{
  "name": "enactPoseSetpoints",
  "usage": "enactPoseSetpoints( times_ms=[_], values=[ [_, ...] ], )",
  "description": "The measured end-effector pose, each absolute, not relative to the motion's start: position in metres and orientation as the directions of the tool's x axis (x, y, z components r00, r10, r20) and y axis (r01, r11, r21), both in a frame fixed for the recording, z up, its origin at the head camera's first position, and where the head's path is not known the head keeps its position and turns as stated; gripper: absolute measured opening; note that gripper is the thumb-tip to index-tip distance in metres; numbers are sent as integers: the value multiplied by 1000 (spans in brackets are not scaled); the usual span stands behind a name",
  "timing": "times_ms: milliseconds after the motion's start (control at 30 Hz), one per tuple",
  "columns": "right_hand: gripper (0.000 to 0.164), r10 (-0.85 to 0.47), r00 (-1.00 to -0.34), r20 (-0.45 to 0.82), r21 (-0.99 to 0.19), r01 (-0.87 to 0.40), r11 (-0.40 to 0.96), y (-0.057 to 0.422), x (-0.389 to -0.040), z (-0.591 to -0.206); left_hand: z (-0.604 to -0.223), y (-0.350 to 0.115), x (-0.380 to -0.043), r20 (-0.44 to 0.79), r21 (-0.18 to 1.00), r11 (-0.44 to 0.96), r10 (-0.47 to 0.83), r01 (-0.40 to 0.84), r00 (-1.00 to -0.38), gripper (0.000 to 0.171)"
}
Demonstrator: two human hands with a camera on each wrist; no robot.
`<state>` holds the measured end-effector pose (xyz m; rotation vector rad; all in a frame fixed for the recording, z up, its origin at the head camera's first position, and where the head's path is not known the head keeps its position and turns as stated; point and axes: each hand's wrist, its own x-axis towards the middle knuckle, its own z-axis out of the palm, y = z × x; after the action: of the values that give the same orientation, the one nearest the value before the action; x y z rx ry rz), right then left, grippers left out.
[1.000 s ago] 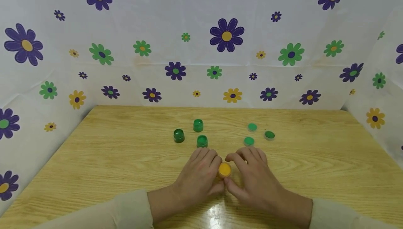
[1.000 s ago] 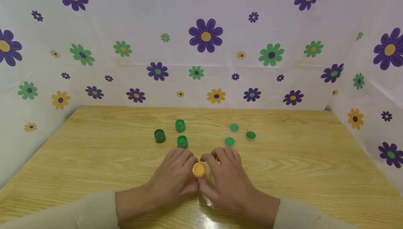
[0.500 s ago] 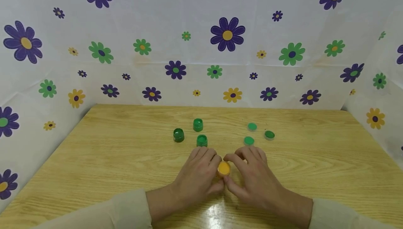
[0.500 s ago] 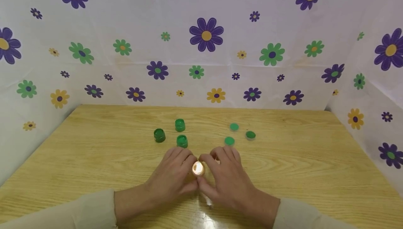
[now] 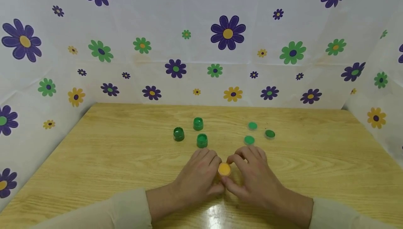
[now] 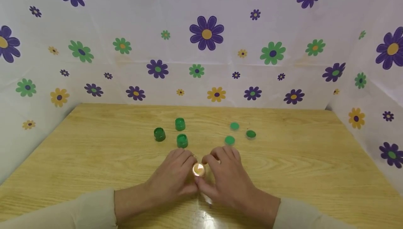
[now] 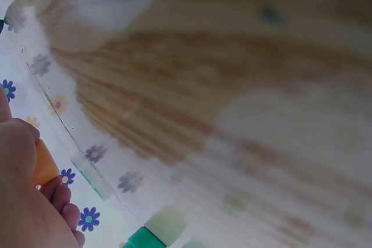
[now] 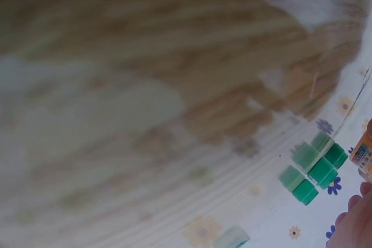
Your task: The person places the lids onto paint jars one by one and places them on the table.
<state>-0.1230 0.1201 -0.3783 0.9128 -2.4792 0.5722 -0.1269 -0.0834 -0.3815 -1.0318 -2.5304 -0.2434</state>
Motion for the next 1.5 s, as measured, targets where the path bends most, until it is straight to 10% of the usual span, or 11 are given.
enactPoseSetpoints(
  times_ms=[1500],
  values=[
    [31,-524,-647,553,-242,-727,643,120,-125,-381,-379,-84,-128,399,47,709,632,703,-664,39]
  ],
)
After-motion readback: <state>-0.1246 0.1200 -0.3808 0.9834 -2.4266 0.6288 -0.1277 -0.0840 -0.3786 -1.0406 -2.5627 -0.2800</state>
